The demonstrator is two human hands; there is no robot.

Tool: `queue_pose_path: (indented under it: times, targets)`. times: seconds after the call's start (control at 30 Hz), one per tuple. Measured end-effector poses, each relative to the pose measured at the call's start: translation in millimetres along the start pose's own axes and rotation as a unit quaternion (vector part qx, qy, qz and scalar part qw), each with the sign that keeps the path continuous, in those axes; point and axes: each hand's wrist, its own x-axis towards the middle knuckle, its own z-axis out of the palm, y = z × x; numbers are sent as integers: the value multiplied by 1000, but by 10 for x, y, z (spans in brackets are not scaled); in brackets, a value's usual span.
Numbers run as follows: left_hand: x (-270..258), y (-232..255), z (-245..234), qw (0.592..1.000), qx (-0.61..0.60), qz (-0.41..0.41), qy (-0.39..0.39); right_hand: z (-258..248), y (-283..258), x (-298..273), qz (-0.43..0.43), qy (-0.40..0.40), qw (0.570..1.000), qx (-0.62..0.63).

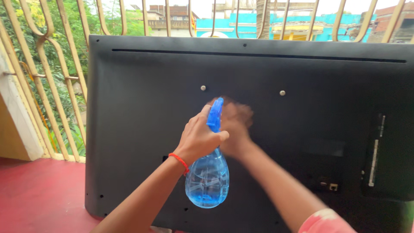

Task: The person wipes the back of a large black television with a cloth, occasionally spraying a cleaning solution from a blue bottle. They systematically clean different sections of the TV's rear surface while standing on a balcony.

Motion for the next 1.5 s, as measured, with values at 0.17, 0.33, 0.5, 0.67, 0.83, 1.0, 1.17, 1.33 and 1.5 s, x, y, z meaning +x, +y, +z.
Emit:
queue_pose_path:
  times: [0.17,0.33,0.5,0.67,0.83,1.0,1.17,1.33,1.5]
  targets:
    - [21,30,83,1000,24,9,8,128,-320,-693,-47,-152,976,152]
    - [-94,18,95,1000,8,-5,-8,-186,-155,-1106,-270,-113,951,-98]
    - [-106,6,157,1000,21,-4,-18,-759,361,-993,-89,-138,965,-206]
    - [-50,-93,207,1000,-3,3,-17,-842,508,-487,-46,22,960,-276]
    - [0,-197,283,1000,-5,2,-8,-326,339,-413,-84,-18,979,-183]
    - [-119,-176,316,999,7,-21,-23,-252,116,-1135,-129,-194,972,-39]
    - [-439,-250,365,1000,3,18,3,-652,-127,-1420,-85,-218,972,29]
    - [-794,-497,522,1000,1,11,-20,-1094,-238,-1286,434,-399,756,284]
    - [-1109,-797,684,998,-51,34,-35,-1159,-199,-1481,452,-451,671,377]
